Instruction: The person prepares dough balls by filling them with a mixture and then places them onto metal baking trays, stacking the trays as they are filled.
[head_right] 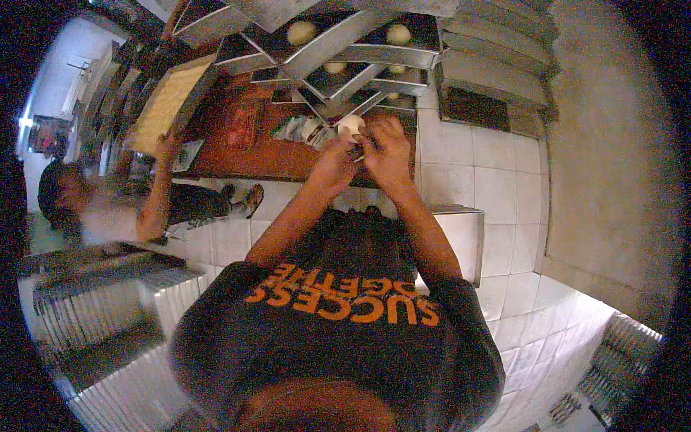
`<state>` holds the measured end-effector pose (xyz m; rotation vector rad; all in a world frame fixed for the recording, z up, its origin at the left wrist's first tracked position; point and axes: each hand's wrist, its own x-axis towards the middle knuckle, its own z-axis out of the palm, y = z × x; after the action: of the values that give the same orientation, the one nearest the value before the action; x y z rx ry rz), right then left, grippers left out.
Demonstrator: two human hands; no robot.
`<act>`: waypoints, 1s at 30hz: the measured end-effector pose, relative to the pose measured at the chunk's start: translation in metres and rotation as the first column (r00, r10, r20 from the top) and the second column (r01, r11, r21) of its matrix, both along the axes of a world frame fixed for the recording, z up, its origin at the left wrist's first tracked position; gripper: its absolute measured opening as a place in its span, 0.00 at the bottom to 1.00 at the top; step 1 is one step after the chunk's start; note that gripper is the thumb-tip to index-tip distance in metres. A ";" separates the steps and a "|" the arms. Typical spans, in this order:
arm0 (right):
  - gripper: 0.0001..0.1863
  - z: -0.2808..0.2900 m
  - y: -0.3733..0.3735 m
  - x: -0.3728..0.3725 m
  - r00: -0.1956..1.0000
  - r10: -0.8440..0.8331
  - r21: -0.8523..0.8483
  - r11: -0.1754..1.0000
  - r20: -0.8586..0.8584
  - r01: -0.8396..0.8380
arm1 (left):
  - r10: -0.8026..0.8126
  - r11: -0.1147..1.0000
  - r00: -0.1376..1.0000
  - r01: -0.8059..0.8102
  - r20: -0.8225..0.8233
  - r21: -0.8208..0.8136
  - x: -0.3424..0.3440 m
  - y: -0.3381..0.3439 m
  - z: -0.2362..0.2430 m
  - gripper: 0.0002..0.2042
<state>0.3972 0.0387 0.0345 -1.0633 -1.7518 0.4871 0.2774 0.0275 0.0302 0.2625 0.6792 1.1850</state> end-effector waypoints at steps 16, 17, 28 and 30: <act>0.13 0.012 -0.008 -0.002 0.994 -0.100 -0.104 0.989 0.032 0.102 | 0.010 0.987 0.998 -0.001 -0.055 0.162 0.016 0.000 -0.012 0.09; 0.15 0.002 -0.002 0.008 0.993 -0.064 0.074 0.996 0.103 0.056 | -0.010 0.994 0.997 0.018 -0.072 0.109 0.016 0.000 -0.010 0.11; 0.15 -0.013 -0.009 0.011 0.994 -0.107 -0.006 0.994 0.026 0.108 | -0.147 0.984 0.985 0.155 -0.096 0.086 0.006 0.000 -0.006 0.12; 0.14 -0.011 -0.009 0.009 0.987 -0.128 0.101 0.988 0.098 0.119 | -0.164 0.984 0.984 0.168 -0.070 0.058 0.003 0.004 -0.014 0.12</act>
<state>0.4060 0.0294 0.0239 -1.1393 -1.7688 0.2729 0.2799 0.0318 0.0167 0.4056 0.6640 1.0431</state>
